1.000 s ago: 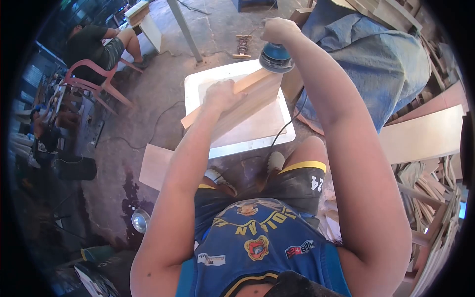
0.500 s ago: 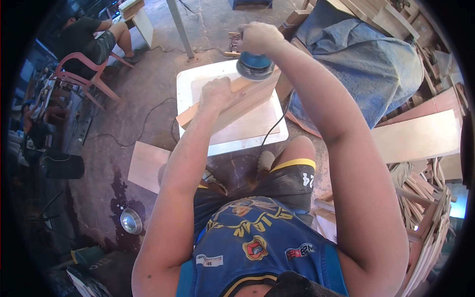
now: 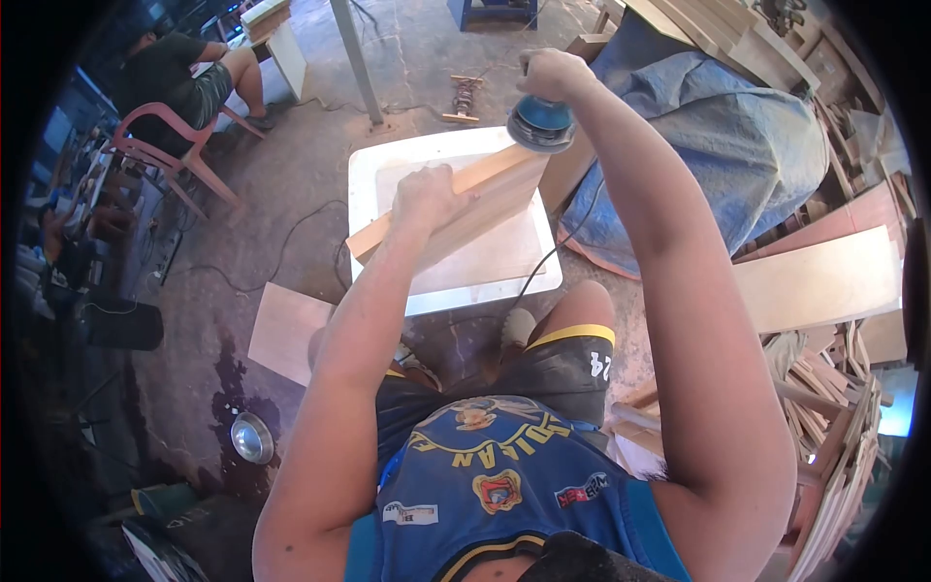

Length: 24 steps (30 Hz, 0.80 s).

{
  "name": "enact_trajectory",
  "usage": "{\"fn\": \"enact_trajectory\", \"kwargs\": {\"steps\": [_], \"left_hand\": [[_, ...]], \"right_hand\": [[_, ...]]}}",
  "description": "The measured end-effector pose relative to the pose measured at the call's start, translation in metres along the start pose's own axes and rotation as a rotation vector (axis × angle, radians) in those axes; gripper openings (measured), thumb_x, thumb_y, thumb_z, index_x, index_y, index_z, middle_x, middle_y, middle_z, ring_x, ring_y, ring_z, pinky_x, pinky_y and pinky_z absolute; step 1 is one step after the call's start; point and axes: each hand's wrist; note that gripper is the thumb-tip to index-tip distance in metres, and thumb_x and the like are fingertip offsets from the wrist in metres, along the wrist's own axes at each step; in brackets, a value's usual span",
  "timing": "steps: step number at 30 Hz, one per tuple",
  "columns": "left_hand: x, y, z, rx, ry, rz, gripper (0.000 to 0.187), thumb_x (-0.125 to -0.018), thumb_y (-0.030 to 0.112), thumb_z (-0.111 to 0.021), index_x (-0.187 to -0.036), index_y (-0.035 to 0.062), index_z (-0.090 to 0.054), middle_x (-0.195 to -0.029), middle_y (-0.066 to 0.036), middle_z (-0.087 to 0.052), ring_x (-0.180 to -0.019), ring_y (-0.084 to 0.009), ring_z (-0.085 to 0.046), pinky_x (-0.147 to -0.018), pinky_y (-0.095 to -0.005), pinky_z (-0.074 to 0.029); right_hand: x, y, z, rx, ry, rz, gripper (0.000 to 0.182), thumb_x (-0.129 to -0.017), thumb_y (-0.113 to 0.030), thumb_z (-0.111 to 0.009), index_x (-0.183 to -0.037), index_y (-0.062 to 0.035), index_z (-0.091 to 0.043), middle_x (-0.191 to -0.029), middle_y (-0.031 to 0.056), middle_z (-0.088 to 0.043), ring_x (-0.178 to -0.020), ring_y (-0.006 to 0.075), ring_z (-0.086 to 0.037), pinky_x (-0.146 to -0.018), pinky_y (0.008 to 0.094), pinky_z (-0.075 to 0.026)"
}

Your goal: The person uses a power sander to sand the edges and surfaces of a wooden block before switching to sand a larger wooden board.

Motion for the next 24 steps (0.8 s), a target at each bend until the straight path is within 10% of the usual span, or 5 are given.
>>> {"fn": "enact_trajectory", "kwargs": {"steps": [24], "left_hand": [[0.006, 0.007, 0.006, 0.128, -0.003, 0.039, 0.060, -0.081, 0.052, -0.081, -0.118, 0.0059, -0.070, -0.113, -0.017, -0.074, -0.112, -0.0315, -0.069, -0.097, -0.0427, -0.052]], "right_hand": [[0.026, -0.065, 0.013, -0.107, 0.019, 0.160, 0.053, -0.079, -0.039, -0.069, -0.124, -0.0115, -0.066, -0.113, 0.0136, -0.073, -0.107, 0.0322, -0.070, -0.091, 0.0462, -0.055]]}}
Point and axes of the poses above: each hand's wrist, its own x-axis away from the middle knuckle, its own z-axis out of the back of the hand, y = z × x
